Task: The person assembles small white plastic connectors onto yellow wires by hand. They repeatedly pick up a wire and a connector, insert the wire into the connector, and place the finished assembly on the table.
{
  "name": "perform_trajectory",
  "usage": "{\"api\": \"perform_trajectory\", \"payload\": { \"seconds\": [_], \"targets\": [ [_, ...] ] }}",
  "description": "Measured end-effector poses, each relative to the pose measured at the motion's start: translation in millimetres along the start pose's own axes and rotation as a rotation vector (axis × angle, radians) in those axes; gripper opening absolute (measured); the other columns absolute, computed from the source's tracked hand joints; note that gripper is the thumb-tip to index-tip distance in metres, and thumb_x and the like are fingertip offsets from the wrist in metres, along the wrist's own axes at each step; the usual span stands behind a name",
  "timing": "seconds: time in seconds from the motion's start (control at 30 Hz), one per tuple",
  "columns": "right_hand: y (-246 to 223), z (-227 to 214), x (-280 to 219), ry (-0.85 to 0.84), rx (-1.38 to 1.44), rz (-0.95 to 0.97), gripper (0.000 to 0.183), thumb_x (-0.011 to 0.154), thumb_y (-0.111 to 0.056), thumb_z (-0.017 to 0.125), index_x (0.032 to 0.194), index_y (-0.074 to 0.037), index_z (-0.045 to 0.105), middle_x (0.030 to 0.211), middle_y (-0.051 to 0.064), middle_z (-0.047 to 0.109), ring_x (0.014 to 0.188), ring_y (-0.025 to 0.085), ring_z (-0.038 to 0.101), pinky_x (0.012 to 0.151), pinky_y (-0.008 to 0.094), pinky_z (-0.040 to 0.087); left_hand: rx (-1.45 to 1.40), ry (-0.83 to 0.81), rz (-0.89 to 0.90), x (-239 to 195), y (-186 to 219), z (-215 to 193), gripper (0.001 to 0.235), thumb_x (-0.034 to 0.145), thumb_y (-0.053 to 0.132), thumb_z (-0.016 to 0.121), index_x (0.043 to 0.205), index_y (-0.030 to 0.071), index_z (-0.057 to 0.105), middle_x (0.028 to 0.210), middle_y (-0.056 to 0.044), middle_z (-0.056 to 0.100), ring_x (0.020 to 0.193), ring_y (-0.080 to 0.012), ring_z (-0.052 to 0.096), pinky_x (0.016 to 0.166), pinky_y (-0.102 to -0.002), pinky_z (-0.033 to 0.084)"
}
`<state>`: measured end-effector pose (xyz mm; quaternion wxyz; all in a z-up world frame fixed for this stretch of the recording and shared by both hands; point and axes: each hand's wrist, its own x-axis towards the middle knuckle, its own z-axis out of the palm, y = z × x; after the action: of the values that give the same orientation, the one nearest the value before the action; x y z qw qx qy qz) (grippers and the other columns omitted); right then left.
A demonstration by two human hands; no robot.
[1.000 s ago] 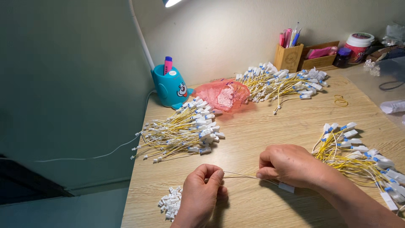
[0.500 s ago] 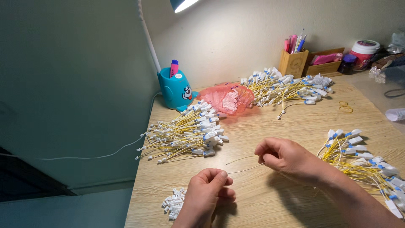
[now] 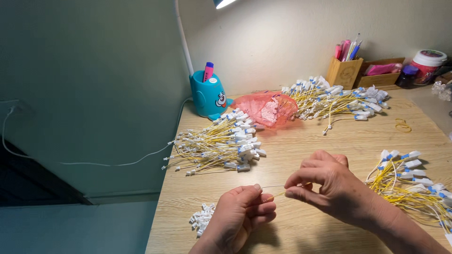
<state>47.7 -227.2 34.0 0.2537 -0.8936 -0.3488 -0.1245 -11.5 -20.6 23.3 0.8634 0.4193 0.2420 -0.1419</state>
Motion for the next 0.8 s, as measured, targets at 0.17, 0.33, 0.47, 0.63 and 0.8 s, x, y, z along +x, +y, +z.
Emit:
{"api": "perform_trajectory", "payload": {
  "seconds": [0.17,0.33,0.47,0.63,0.8],
  "targets": [
    [-8,10,-4,0.022,-0.11,-0.142,0.009,0.079,-0.04,0.071,0.07,-0.036,0.071,0.061,-0.02,0.069,0.073,0.011,0.057,0.073,0.044,0.027,-0.054,-0.022,0.011,8,-8,-4,0.017,0.094,0.011,0.063,0.095,-0.004,0.055,0.091,-0.023,0.067,0.067,-0.0237,0.065,0.062,-0.036,0.059],
    [-5,24,-4,0.013,-0.197,-0.149,0.016,0.087,-0.043,0.059,0.074,-0.036,0.066,0.062,-0.018,0.069,0.067,0.013,0.06,0.069,0.044,0.029,-0.087,-0.003,0.074,8,-12,0,0.014,0.095,0.007,0.062,0.097,-0.006,0.058,0.09,-0.023,0.068,0.071,-0.024,0.065,0.069,-0.038,0.059],
    [-8,39,-6,0.078,-0.137,-0.164,0.009,0.088,-0.034,0.06,0.083,-0.031,0.066,0.072,-0.016,0.071,0.064,0.009,0.066,0.069,0.039,0.032,-0.098,0.062,0.114,9,-15,4,0.014,0.094,0.007,0.062,0.097,-0.007,0.057,0.09,-0.025,0.067,0.069,-0.0248,0.065,0.066,-0.037,0.059],
    [-7,48,-7,0.065,0.033,-0.068,0.01,0.089,-0.032,0.057,0.094,-0.028,0.065,0.082,-0.014,0.077,0.066,0.011,0.069,0.073,0.036,0.038,-0.107,0.051,0.123,11,-16,3,0.016,0.096,0.008,0.06,0.098,-0.007,0.058,0.088,-0.024,0.067,0.065,-0.023,0.062,0.064,-0.035,0.058],
    [-4,45,-4,0.13,-0.065,-0.144,0.006,0.089,-0.03,0.061,0.087,-0.025,0.064,0.079,-0.007,0.067,0.067,0.015,0.062,0.064,0.035,0.039,-0.116,0.018,0.064,12,-16,-1,0.015,0.095,0.01,0.063,0.093,-0.005,0.059,0.084,-0.022,0.066,0.066,-0.0229,0.063,0.064,-0.038,0.059]
  ]
}}
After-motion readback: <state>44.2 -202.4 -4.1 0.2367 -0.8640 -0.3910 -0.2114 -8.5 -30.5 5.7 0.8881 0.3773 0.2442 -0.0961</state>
